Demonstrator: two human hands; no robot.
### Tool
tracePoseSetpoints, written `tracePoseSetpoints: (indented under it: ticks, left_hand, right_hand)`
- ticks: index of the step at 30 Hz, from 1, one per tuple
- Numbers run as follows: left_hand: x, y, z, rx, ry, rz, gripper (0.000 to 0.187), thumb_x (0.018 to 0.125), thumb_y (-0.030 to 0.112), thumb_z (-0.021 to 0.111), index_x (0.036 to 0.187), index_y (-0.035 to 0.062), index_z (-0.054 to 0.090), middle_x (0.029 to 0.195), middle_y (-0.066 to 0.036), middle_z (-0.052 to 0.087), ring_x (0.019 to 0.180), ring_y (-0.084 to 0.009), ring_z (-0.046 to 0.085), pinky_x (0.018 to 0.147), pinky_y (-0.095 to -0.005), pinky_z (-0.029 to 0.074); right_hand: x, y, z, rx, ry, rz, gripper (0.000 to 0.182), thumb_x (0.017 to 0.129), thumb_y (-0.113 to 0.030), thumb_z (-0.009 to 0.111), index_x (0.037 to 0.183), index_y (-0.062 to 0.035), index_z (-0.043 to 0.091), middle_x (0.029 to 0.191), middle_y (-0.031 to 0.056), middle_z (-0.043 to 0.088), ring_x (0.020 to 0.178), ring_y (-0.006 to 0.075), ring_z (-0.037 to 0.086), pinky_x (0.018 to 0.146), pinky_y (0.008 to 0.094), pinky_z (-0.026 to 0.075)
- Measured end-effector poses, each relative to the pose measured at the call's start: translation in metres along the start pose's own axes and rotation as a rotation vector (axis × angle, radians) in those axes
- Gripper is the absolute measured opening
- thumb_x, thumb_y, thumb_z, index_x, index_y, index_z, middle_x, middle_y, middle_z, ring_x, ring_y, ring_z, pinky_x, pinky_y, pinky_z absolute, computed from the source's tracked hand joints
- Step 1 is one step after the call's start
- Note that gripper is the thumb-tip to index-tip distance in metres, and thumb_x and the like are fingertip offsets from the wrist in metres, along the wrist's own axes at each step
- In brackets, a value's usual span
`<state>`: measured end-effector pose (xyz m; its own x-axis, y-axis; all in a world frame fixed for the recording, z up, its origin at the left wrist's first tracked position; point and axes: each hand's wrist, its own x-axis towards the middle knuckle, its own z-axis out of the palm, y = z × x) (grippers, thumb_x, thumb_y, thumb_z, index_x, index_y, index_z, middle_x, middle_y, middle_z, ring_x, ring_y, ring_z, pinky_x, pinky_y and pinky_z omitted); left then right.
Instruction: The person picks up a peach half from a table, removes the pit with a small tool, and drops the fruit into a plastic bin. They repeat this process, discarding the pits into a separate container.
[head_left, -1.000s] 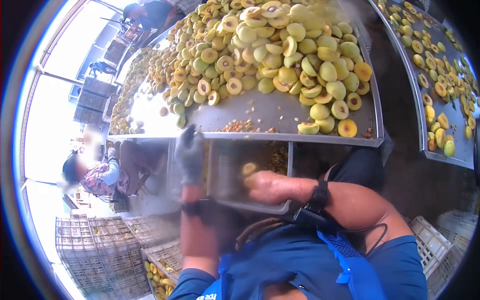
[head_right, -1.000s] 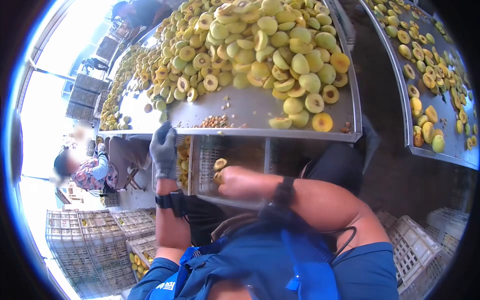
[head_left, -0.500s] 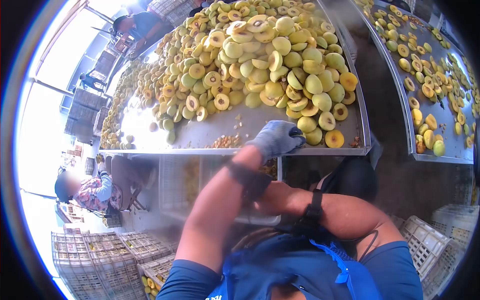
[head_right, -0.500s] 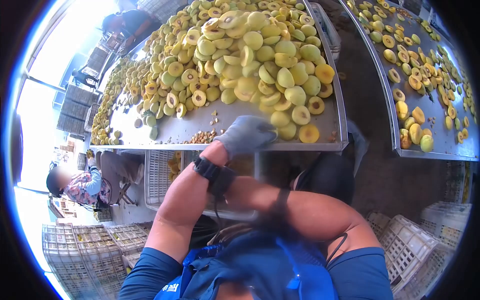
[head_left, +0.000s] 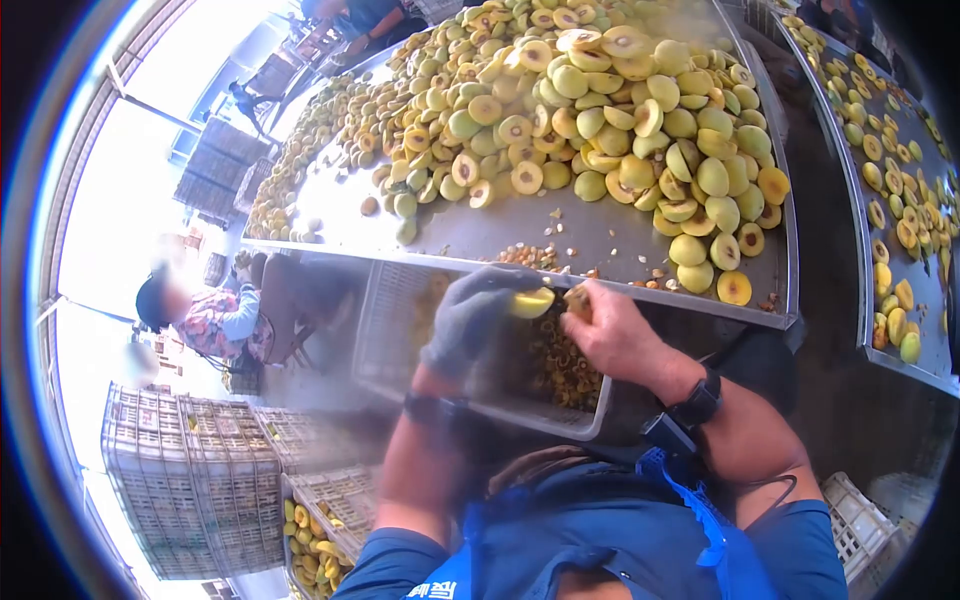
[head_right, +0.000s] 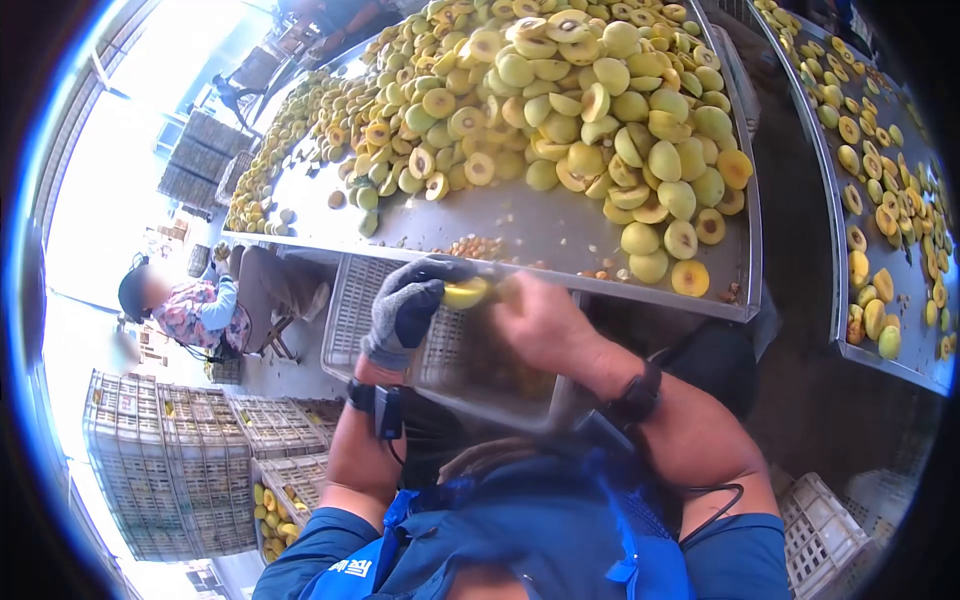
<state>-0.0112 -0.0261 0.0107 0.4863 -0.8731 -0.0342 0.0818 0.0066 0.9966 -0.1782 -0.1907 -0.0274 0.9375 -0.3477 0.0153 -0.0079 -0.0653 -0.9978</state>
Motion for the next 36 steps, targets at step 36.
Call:
tracePoseSetpoints:
  ticks: [36]
  left_hand:
    - [-0.012,-0.054,0.062,0.440,0.549,0.364,0.023,0.102,0.006,0.055,0.118,-0.0033,0.070,0.108,-0.012,0.073,0.094,-0.0179,0.069,0.082,-0.0317,0.055]
  right_hand:
    - [-0.006,0.005,0.040,-0.103,-0.310,0.038,0.029,0.099,-0.022,0.062,0.117,0.0001,0.067,0.104,0.0201,0.073,0.098,0.0267,0.070,0.092,0.0398,0.053]
